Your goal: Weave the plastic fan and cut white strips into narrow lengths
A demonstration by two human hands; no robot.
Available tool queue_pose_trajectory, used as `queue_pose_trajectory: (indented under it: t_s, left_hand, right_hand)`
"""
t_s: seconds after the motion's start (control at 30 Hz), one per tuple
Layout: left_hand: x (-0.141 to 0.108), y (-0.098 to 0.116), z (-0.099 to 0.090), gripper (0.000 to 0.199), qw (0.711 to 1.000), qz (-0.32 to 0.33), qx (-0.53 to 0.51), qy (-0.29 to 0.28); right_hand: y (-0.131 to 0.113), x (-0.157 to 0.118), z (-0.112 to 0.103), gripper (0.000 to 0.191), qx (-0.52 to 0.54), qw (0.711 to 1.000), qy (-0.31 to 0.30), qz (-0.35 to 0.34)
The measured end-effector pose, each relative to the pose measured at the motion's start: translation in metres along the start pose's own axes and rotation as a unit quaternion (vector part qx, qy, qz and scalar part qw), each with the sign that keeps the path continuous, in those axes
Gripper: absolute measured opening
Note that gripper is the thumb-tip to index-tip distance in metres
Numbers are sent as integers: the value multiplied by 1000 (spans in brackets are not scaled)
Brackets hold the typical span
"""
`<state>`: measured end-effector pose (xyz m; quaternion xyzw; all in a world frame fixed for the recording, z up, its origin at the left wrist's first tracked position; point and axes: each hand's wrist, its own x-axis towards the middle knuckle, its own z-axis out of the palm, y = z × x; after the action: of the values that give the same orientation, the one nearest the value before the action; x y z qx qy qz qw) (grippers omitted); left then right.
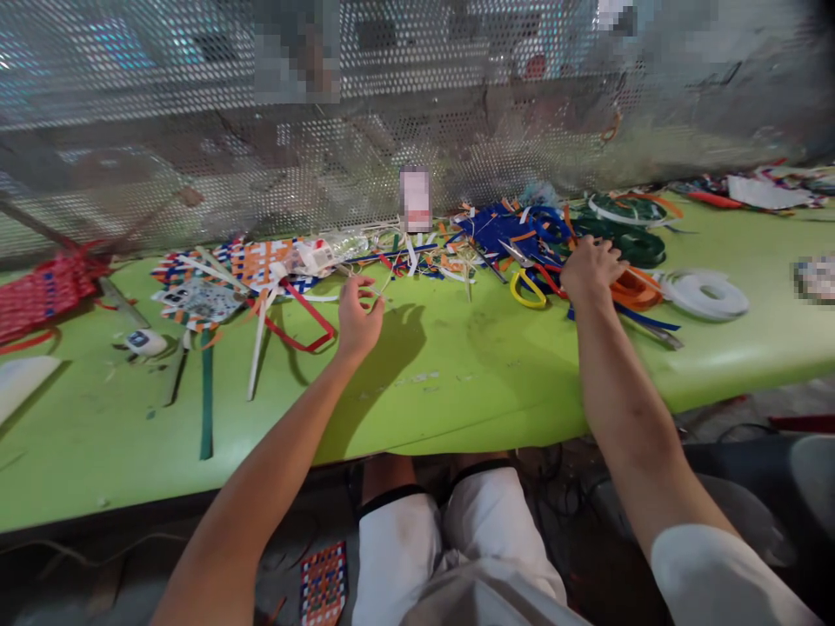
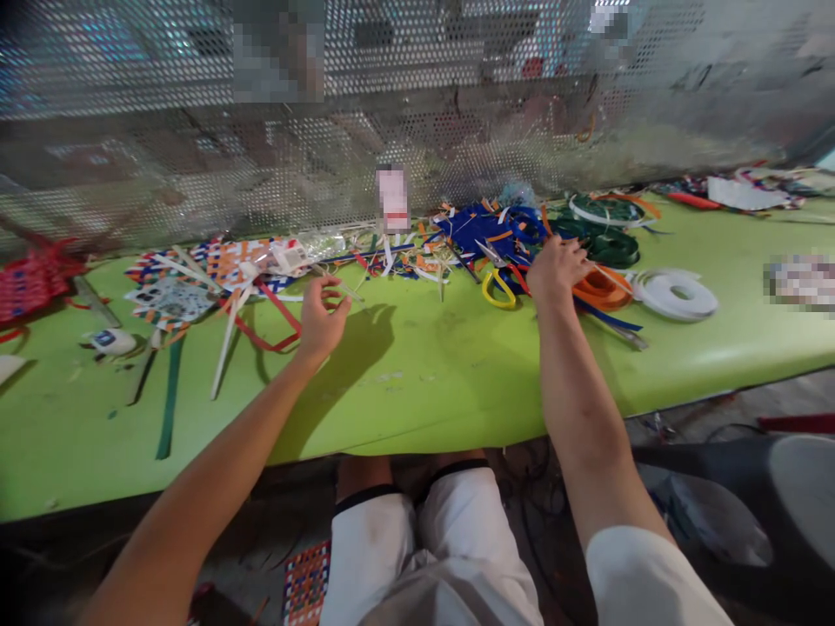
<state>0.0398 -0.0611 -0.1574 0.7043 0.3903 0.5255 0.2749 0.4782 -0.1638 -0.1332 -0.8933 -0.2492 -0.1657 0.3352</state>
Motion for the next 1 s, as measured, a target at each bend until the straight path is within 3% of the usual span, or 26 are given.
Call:
queue_pose_trajectory:
  t_s: [0.13,0.3,0.47,0.57,0.8,0.9,1.0]
  left_hand:
    - [-3,5,3,26,1000,5,3,-15]
    - [-4,7,3,23,999,23,28,-30]
    - [-5,8,4,23,998,36,33,-36]
    - [-6,10,5,25,998,30,28,-41]
    - [-6,9,6,19,997,37,20,-58]
    - [-6,10,5,10,996,45,9,-82]
    - [-7,12,4,21,994,43,-3,-100]
  right_hand:
    - [16,14,2,29,-4,996,-71,54]
    - [-6,2,-20,33,-93,986,-132,43]
    - [-35,-20,-41,46,-27,994,-39,-100]
    - [-52,-36,-43,48,69,981,-33,-179]
    - [-89,-87,-34,49,164,915,-135,-342]
    - [-99,-113,-25,51,179,864,-207,-423]
    - [-107,-139,-17,58,193,805,-270,-492]
